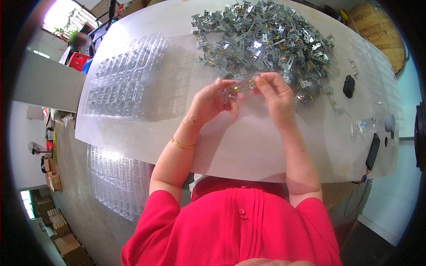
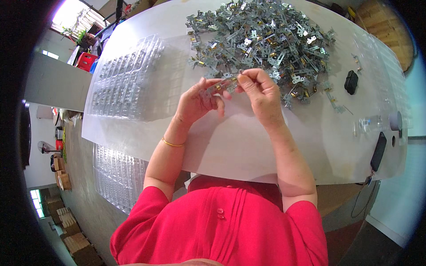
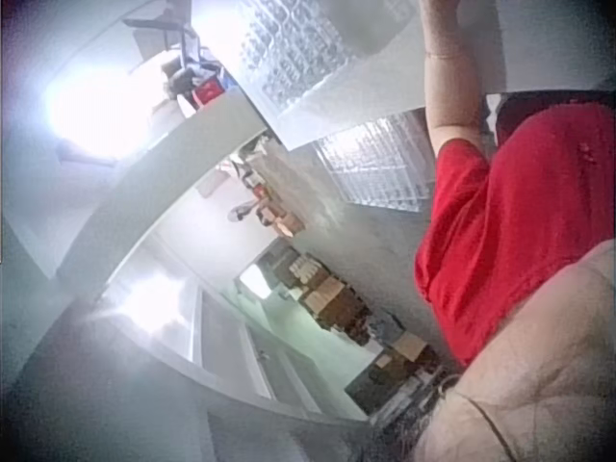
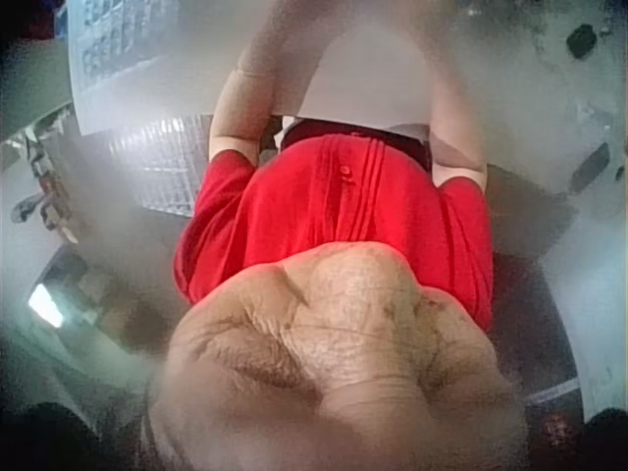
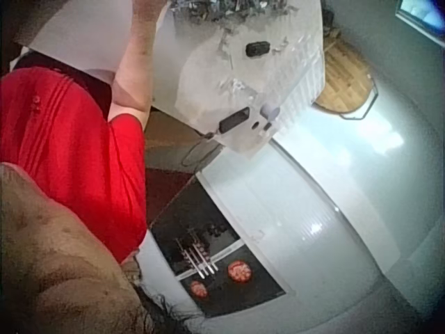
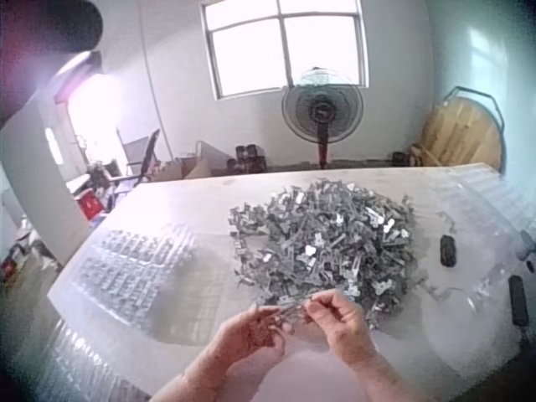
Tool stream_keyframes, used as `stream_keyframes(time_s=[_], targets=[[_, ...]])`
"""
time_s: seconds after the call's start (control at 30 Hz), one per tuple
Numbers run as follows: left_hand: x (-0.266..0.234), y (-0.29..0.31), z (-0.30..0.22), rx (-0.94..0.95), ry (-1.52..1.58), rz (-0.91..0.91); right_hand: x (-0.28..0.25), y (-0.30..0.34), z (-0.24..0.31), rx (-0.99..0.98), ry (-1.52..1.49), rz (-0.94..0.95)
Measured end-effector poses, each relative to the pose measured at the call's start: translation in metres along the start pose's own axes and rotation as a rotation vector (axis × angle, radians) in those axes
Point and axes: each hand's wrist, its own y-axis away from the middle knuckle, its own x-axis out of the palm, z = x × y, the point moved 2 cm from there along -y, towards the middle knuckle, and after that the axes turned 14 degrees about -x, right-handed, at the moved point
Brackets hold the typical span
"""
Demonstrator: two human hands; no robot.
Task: The person picks up a metal component from a pile, inserts a small pin into it by hand, and places the assembled unit into a plastic tray. After filling the tray, the person stacks it on top of other trays and begins the process again.
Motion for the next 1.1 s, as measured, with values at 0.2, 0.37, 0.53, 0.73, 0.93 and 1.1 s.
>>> stream_keyframes(time_s=[0.2, 0.37, 0.53, 0.73, 0.93, 1.1], targets=[[0.017, 0.000, -0.001, 0.288, -0.280, -0.226, 0.000, 0.001, -0.007, 0.203, -0.305, -0.205], [0.006, -0.002, 0.001, 0.341, -0.271, -0.253, 0.008, 0.005, -0.011, 0.287, -0.346, -0.159], [0.006, -0.005, 0.000, 0.395, -0.106, -0.229, 0.004, 0.007, -0.017, 0.140, 0.127, -0.024], [0.005, 0.001, 0.003, 0.199, -0.137, -0.252, 0.019, 0.009, 0.010, 0.172, 0.096, 0.031], [0.015, 0.002, 0.002, 0.138, -0.144, -0.271, 0.019, 0.010, 0.011, 0.038, 0.209, 0.105], [0.013, 0.002, 0.003, 0.115, -0.184, -0.293, 0.020, 0.009, 0.009, 0.023, 0.230, 0.107]])
